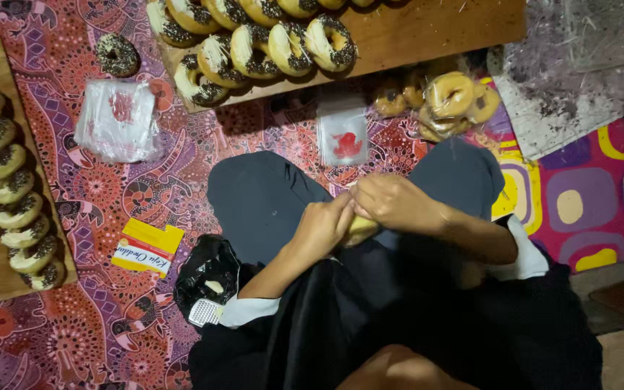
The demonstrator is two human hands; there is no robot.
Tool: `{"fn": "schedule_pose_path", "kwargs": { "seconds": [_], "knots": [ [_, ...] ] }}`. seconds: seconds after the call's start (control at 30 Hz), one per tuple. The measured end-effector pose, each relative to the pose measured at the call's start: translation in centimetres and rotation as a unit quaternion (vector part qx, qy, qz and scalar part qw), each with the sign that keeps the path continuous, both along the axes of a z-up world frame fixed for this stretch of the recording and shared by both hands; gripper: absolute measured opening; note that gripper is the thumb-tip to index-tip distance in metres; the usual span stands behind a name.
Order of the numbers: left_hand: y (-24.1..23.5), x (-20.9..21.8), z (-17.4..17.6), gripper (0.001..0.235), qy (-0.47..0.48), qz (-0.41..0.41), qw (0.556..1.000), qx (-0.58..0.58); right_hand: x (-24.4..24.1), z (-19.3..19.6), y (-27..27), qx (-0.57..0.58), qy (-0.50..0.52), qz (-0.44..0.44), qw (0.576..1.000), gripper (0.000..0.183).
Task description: The person sits on a patterned floor and repeatedly picks up doughnuts from a wooden board, places them into small plastic bags, and sets the bags aside. The person handles doughnuts one at a time and continues the process throughout the clip.
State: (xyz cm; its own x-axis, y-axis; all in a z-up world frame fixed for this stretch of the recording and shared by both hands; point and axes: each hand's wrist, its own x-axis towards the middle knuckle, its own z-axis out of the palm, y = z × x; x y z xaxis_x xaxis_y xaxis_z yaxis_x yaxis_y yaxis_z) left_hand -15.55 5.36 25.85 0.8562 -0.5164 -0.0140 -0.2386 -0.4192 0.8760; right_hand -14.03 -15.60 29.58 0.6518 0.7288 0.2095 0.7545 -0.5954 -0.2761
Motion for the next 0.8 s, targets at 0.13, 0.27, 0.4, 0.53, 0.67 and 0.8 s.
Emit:
{"fn": "schedule_pose_path", "kwargs": {
  "seconds": [0.13, 0.27, 0.4, 0.53, 0.67, 0.8],
  "knots": [
    [2.1, 0.5, 1.9, 0.023, -0.049, 0.015, 0.998, -0.034, 2.7, 2.2, -3.6, -0.067, -0.065, -0.048, 0.994, 0.025],
    [5.2, 1.2, 3.5, 0.022, -0.010, -0.028, 0.999, -0.012, 4.4, 2.4, -5.6, -0.159, -0.023, -0.138, 0.977, 0.073],
    [4.2, 3.2, 2.4, 0.018, -0.220, -0.271, 0.936, 0.032, 1.2, -2.7, -3.0, -0.120, 0.091, -0.060, 0.987, 0.120],
    [3.7, 3.5, 0.5, 0.059, 0.316, -0.128, 0.820, -0.461, -3.9, -7.6, 2.1, 0.255, 0.559, -0.123, 0.780, 0.043],
    [2.9, 0.3, -1.1, 0.053, 0.245, 0.164, 0.798, -0.525, -4.0, -8.7, 6.5, 0.564, 0.484, -0.252, 0.619, 0.027],
    [6.2, -0.1, -4.2, 0.030, 0.089, 0.429, 0.871, -0.224, 1.7, -10.9, 10.6, 0.642, 0.564, -0.313, 0.414, 0.024]
  ]
}}
